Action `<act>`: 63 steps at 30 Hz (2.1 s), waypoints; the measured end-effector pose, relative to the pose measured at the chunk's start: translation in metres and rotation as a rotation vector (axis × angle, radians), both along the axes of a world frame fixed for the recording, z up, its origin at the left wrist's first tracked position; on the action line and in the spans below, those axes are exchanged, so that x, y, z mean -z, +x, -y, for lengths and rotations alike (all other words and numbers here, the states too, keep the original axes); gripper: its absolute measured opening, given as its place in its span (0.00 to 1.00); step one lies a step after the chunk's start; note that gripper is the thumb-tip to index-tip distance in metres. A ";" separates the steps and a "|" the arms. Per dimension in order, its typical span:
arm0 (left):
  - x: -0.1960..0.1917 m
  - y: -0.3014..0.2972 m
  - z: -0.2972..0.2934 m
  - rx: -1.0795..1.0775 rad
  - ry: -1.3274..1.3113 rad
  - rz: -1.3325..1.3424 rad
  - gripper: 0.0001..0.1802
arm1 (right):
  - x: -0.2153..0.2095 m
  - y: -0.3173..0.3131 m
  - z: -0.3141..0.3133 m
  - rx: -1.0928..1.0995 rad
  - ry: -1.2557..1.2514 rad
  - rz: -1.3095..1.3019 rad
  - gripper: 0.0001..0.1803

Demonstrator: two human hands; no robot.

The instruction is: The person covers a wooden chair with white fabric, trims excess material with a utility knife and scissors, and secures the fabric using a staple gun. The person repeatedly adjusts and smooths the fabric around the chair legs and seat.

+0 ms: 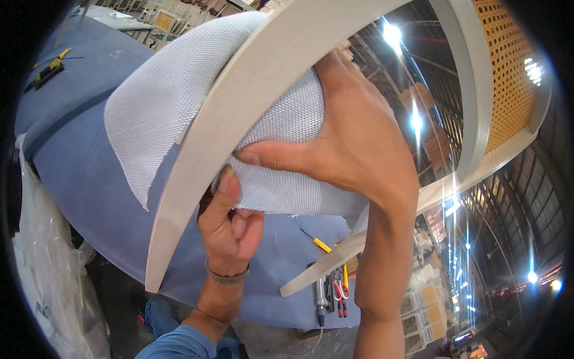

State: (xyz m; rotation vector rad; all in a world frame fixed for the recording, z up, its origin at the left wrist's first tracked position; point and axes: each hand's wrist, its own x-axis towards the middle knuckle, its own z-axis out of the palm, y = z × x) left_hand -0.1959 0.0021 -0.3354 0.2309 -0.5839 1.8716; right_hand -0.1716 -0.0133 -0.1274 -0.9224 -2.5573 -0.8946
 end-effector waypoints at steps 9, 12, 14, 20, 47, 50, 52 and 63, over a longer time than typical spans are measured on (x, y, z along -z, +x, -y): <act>0.004 0.001 -0.001 0.054 0.038 0.126 0.14 | 0.002 0.000 0.008 0.004 -0.033 0.062 0.56; 0.006 -0.004 -0.008 -0.051 0.107 -0.001 0.11 | 0.005 -0.003 0.008 0.004 -0.021 0.055 0.57; 0.007 0.001 -0.020 -0.105 0.159 -0.041 0.10 | 0.006 0.000 0.010 0.020 -0.026 0.047 0.57; 0.026 0.000 -0.070 -0.046 0.396 -0.101 0.11 | 0.010 -0.009 0.018 0.032 -0.020 0.006 0.58; 0.033 -0.039 -0.146 0.173 0.305 -0.321 0.33 | 0.109 -0.005 0.023 0.063 0.512 -0.169 0.57; 0.040 -0.039 -0.149 0.180 0.291 -0.349 0.33 | 0.131 0.010 0.033 -0.026 0.334 -0.139 0.55; 0.041 -0.031 -0.154 0.196 0.288 -0.371 0.33 | 0.142 0.030 0.054 -0.057 0.053 -0.308 0.46; 0.040 -0.068 -0.185 0.239 0.241 -0.575 0.34 | 0.375 0.281 0.144 0.285 -0.731 -2.596 0.33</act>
